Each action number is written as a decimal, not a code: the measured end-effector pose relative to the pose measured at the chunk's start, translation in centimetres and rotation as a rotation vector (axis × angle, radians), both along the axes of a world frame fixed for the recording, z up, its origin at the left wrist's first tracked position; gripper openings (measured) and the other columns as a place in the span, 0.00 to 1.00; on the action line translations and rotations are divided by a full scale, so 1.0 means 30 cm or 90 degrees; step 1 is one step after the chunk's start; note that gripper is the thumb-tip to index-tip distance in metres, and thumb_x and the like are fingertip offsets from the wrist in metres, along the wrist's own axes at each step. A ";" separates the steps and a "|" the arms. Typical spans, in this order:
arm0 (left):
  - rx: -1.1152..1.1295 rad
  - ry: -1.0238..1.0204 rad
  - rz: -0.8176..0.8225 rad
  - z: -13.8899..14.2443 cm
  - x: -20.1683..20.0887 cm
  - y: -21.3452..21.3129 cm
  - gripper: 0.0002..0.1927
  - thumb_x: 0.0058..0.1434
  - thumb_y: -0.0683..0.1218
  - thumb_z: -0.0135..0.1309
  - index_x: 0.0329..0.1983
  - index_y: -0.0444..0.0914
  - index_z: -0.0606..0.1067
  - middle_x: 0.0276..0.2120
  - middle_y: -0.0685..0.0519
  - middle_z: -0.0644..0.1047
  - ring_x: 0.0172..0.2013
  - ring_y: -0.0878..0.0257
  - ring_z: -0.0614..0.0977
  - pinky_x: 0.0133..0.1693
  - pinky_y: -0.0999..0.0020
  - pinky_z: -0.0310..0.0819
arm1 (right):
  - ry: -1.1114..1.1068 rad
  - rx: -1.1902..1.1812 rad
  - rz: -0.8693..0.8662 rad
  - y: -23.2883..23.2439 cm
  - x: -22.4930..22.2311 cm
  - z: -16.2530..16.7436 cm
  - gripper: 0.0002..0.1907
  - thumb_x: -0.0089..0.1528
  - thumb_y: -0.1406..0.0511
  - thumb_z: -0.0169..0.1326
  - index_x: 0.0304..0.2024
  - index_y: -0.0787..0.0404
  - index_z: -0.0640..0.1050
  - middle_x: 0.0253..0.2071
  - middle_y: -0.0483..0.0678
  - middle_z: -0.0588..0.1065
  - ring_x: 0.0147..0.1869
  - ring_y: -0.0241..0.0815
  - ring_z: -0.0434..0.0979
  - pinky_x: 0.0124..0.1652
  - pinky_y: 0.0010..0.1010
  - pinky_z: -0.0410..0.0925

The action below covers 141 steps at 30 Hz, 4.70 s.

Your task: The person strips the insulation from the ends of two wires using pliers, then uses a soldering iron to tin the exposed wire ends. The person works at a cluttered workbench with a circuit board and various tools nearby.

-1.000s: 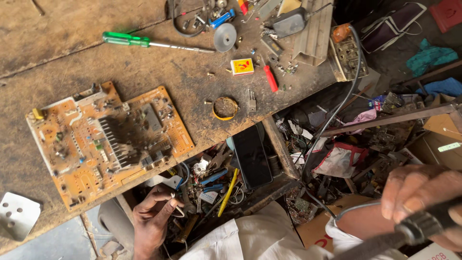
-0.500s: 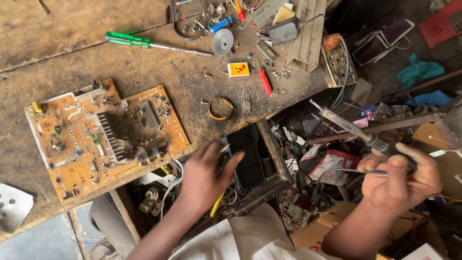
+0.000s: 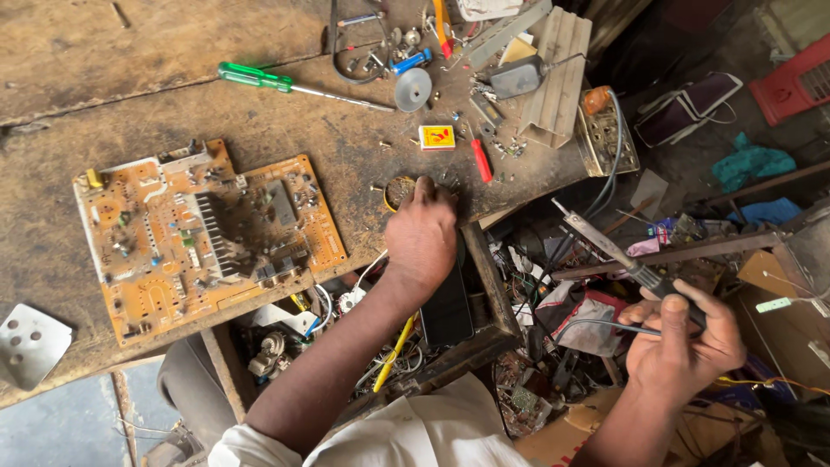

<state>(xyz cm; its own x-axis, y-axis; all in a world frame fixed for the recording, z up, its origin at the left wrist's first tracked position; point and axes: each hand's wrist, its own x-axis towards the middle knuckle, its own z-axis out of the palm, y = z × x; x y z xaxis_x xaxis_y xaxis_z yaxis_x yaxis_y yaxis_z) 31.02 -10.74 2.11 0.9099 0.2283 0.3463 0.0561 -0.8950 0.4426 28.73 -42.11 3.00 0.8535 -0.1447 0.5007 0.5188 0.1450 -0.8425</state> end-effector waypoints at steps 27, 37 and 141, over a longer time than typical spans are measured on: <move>-0.507 -0.247 0.016 0.104 -0.371 0.070 0.08 0.63 0.40 0.65 0.40 0.33 0.77 0.32 0.50 0.72 0.29 0.63 0.70 0.31 0.67 0.64 | -0.079 -0.126 0.153 0.206 -0.082 -0.014 0.07 0.72 0.75 0.58 0.51 0.74 0.75 0.46 0.58 0.77 0.36 0.46 0.82 0.35 0.38 0.79; -0.560 -0.240 -0.028 0.106 -0.391 0.059 0.07 0.66 0.40 0.63 0.42 0.32 0.77 0.37 0.51 0.73 0.33 0.69 0.74 0.31 0.71 0.67 | -0.075 -0.130 0.182 0.206 -0.076 -0.030 0.07 0.72 0.74 0.58 0.52 0.72 0.77 0.43 0.59 0.78 0.36 0.45 0.82 0.33 0.38 0.79; -1.016 0.007 -0.167 0.123 -0.384 -0.136 0.13 0.71 0.47 0.59 0.35 0.32 0.82 0.28 0.61 0.78 0.31 0.76 0.71 0.32 0.75 0.68 | -0.311 -0.395 -0.102 0.422 -0.181 -0.031 0.13 0.70 0.69 0.64 0.53 0.71 0.77 0.47 0.57 0.79 0.49 0.48 0.83 0.44 0.34 0.77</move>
<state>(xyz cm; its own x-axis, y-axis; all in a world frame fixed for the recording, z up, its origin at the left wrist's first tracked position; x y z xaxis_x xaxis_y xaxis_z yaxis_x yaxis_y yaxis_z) 19.51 -14.84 5.81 0.9805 0.1769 -0.0860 -0.0068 0.4675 0.8840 23.29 -29.45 2.06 0.5096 0.1795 0.8415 0.8243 -0.3823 -0.4177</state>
